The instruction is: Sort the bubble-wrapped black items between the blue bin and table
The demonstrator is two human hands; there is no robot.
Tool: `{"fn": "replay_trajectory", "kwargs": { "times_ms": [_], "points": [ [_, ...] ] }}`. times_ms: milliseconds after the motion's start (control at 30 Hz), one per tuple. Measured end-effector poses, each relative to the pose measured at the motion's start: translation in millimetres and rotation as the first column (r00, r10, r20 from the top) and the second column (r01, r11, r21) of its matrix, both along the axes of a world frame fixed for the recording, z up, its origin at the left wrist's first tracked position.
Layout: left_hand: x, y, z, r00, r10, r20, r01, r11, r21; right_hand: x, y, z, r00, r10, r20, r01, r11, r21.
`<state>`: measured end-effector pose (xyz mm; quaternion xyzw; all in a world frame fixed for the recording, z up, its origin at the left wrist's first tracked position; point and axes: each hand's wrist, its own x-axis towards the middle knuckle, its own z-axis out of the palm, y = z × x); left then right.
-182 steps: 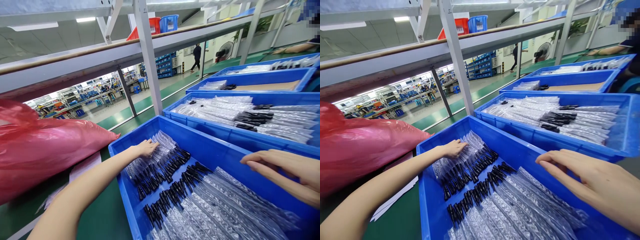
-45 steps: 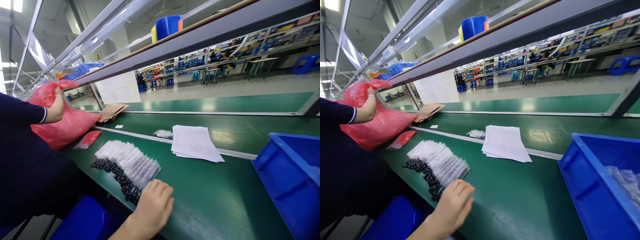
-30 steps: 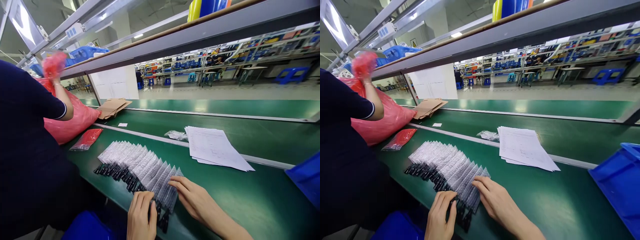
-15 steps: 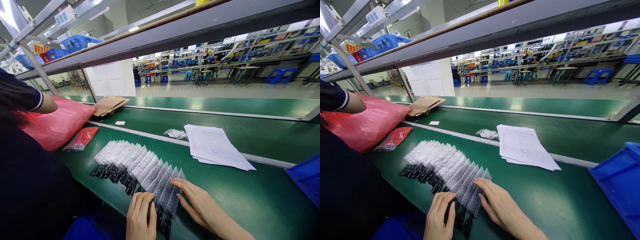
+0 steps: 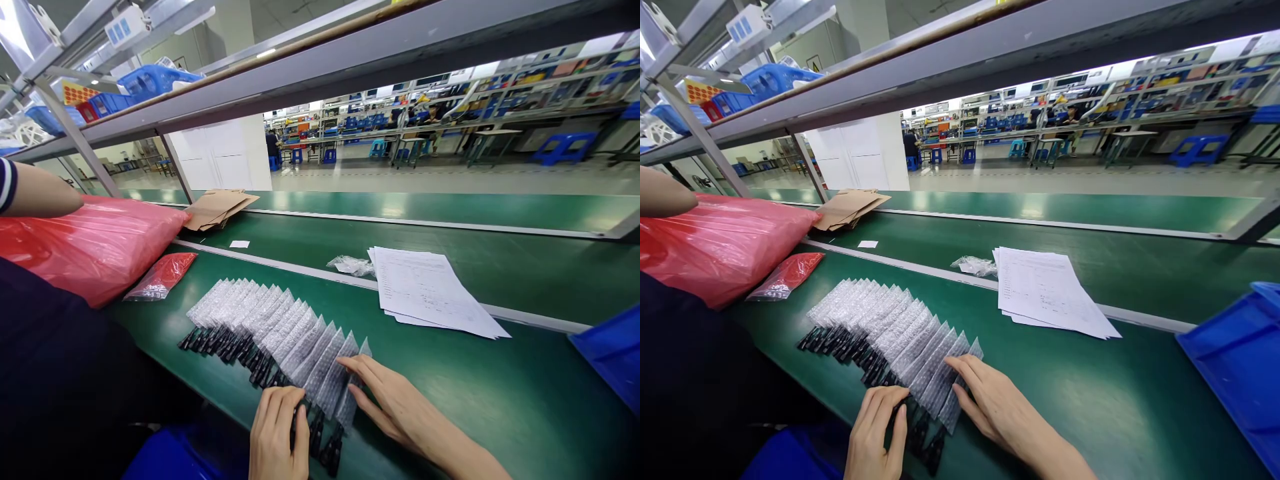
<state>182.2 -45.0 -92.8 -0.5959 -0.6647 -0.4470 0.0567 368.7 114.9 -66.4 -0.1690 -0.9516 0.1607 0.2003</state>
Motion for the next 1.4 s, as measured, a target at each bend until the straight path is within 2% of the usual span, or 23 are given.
{"fn": "replay_trajectory", "kwargs": {
  "times_ms": [200, 433, 767, 1000, 1167, 1400],
  "points": [
    [0.7, -0.4, -0.1, 1.000, -0.003, 0.005, 0.003, 1.000, -0.002, -3.7, 1.5, 1.7, 1.000, 0.006, 0.018, -0.006, 1.000, 0.009],
    [2.2, 1.1, 0.0, 1.000, -0.008, 0.009, 0.008, 1.000, -0.004, -13.0, 4.5, 0.6, 0.996, -0.010, 0.091, 0.001, 0.995, 0.105],
    [3.8, 2.3, 5.4, 1.000, 0.010, -0.016, -0.010, 1.000, -0.028, -13.8, 2.8, 0.5, 0.997, -0.011, 0.081, 0.003, 0.995, 0.095],
    [1.2, 23.3, 22.5, 0.979, 0.083, -0.186, -0.098, 0.993, -0.071, -17.9, 3.7, -0.9, 0.999, -0.024, 0.042, 0.018, 0.990, 0.143],
    [8.2, 42.2, 21.5, 0.961, 0.153, -0.231, -0.187, 0.973, -0.137, -17.3, 3.8, -2.9, 1.000, -0.026, 0.014, 0.023, 0.984, 0.178],
    [27.9, 46.8, 16.0, 0.991, 0.058, -0.123, -0.086, 0.969, -0.233, -22.0, 8.7, -9.5, 0.999, 0.003, 0.034, -0.012, 0.966, 0.258]
  ]
}}
